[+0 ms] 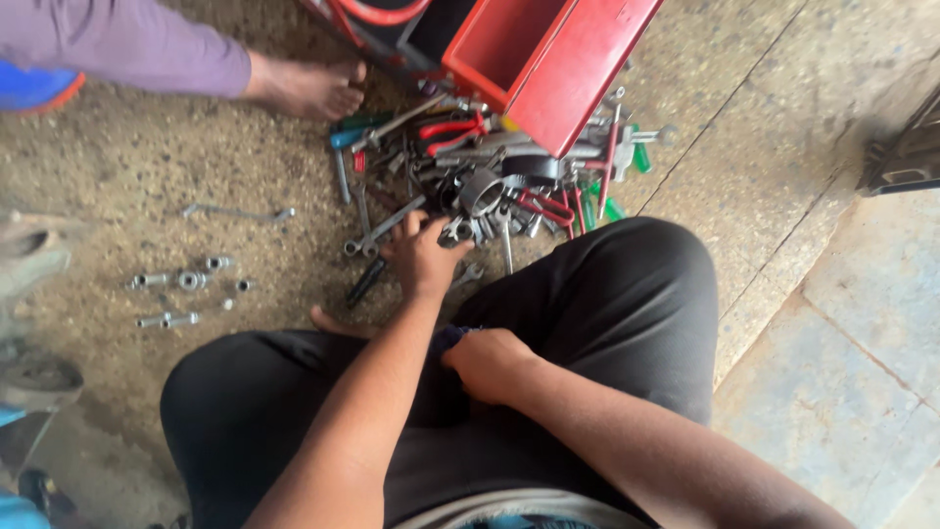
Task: The person sits on the floor and wipes various metal tools, including sockets and wrenches, with a blue cloth. They pick up each tool from the floor, wipe it, and place it back down.
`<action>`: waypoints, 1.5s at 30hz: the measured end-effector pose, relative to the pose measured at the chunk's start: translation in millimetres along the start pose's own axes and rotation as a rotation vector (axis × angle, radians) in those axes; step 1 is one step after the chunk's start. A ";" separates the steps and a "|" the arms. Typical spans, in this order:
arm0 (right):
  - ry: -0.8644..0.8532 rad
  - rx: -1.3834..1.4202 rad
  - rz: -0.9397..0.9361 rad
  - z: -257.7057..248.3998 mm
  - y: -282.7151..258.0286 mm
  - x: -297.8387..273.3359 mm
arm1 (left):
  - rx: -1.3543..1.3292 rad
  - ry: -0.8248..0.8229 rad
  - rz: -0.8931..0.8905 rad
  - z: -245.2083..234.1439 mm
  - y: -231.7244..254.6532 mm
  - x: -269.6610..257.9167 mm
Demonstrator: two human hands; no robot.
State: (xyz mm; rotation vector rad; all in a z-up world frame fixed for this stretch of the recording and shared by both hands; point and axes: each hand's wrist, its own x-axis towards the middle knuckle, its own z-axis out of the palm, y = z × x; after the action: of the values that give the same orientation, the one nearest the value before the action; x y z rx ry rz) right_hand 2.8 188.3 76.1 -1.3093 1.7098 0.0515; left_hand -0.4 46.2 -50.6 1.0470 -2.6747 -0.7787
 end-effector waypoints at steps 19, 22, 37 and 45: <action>0.154 0.141 -0.184 6.7 31.2 6.6 | -0.146 -0.163 0.041 -36.3 -25.8 -10.4; 0.095 0.255 -0.350 -1.0 34.1 3.3 | -0.476 -0.313 -0.129 -75.8 -34.9 -15.6; 0.218 0.407 -0.178 -53.4 48.1 -52.7 | -0.432 -0.727 -0.284 -122.6 -17.3 -84.9; 0.538 0.030 -0.015 -47.3 62.4 -50.3 | -0.057 -0.693 0.201 -127.4 -7.1 -102.2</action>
State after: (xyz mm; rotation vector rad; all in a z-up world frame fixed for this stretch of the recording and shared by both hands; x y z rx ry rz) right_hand -76.5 226.1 106.7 -1.3933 2.1352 -0.3643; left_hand 121.6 58.3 57.6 0.5358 -3.2069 -1.3627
